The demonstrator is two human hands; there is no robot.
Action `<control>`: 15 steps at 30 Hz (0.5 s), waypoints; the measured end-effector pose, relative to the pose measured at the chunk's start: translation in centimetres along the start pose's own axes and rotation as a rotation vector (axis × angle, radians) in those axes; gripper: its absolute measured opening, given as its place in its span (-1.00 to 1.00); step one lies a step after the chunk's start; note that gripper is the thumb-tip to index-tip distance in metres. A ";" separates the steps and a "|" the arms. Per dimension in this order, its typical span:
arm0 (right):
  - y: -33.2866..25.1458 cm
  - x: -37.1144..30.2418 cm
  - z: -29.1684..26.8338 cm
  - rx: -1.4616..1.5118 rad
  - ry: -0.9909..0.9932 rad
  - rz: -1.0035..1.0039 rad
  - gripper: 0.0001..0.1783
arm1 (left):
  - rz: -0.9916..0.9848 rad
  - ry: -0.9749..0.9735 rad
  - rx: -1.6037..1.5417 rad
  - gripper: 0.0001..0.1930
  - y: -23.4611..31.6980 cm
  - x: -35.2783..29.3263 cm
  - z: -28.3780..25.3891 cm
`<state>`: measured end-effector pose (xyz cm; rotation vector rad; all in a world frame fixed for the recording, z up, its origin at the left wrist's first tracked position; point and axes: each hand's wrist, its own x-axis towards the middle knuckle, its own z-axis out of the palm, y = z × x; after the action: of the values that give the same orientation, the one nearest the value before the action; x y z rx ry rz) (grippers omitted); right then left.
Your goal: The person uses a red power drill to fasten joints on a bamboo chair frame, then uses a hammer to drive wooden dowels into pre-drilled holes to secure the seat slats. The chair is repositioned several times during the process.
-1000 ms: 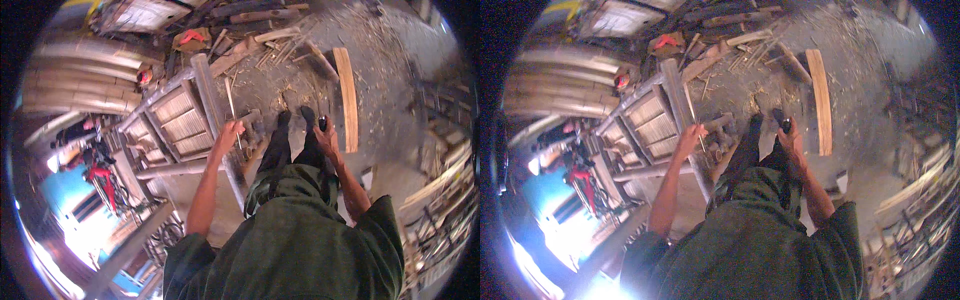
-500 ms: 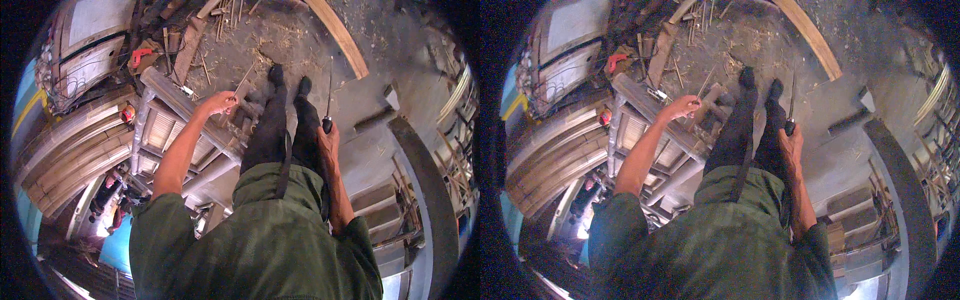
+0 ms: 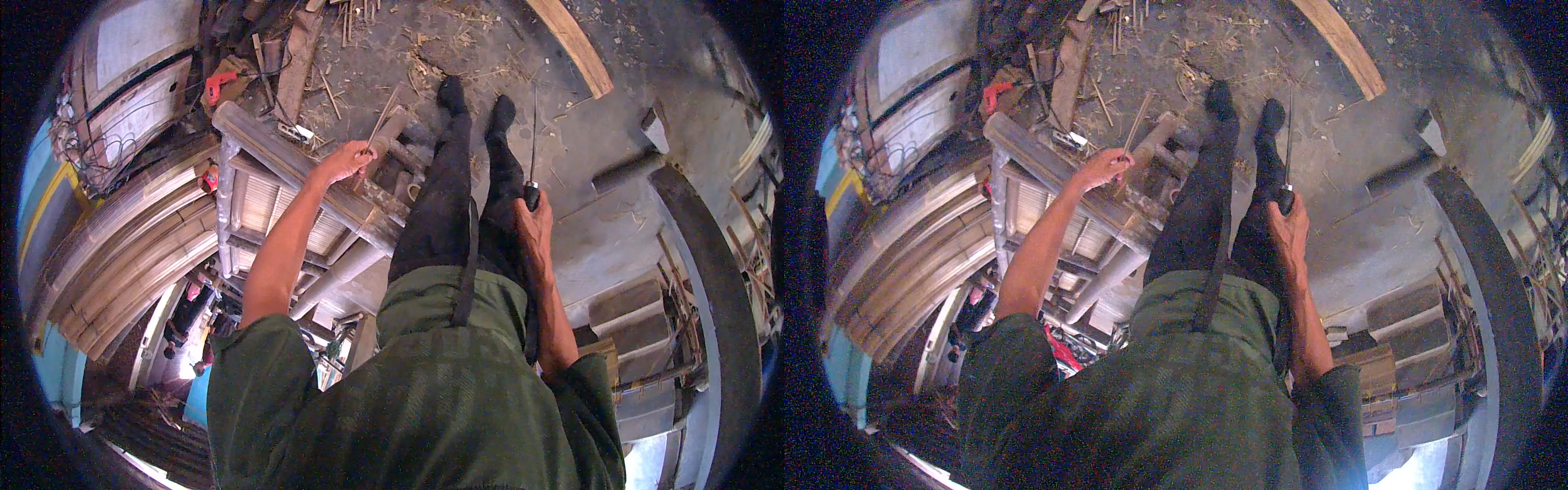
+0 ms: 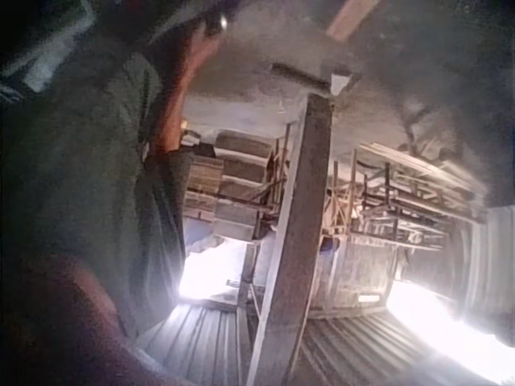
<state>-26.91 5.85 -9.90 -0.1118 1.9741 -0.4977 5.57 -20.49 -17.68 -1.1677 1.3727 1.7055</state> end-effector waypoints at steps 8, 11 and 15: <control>-0.3 0.1 0.2 -0.039 0.026 -0.158 -0.60 | -0.078 0.112 -0.142 -0.80 -2.0 -0.1 -0.4; -2.6 0.0 0.2 -0.076 -0.020 -0.100 -0.59 | -0.047 0.098 -0.144 -0.79 -1.7 -0.7 -0.3; -5.8 0.0 1.3 -0.110 0.021 -0.123 -0.56 | 0.197 0.011 0.122 -0.78 -2.1 -0.7 1.3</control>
<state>-26.56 0.17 -8.15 -0.2999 2.0232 -0.4704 7.41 -18.73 -17.79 -1.0034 1.6208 1.7227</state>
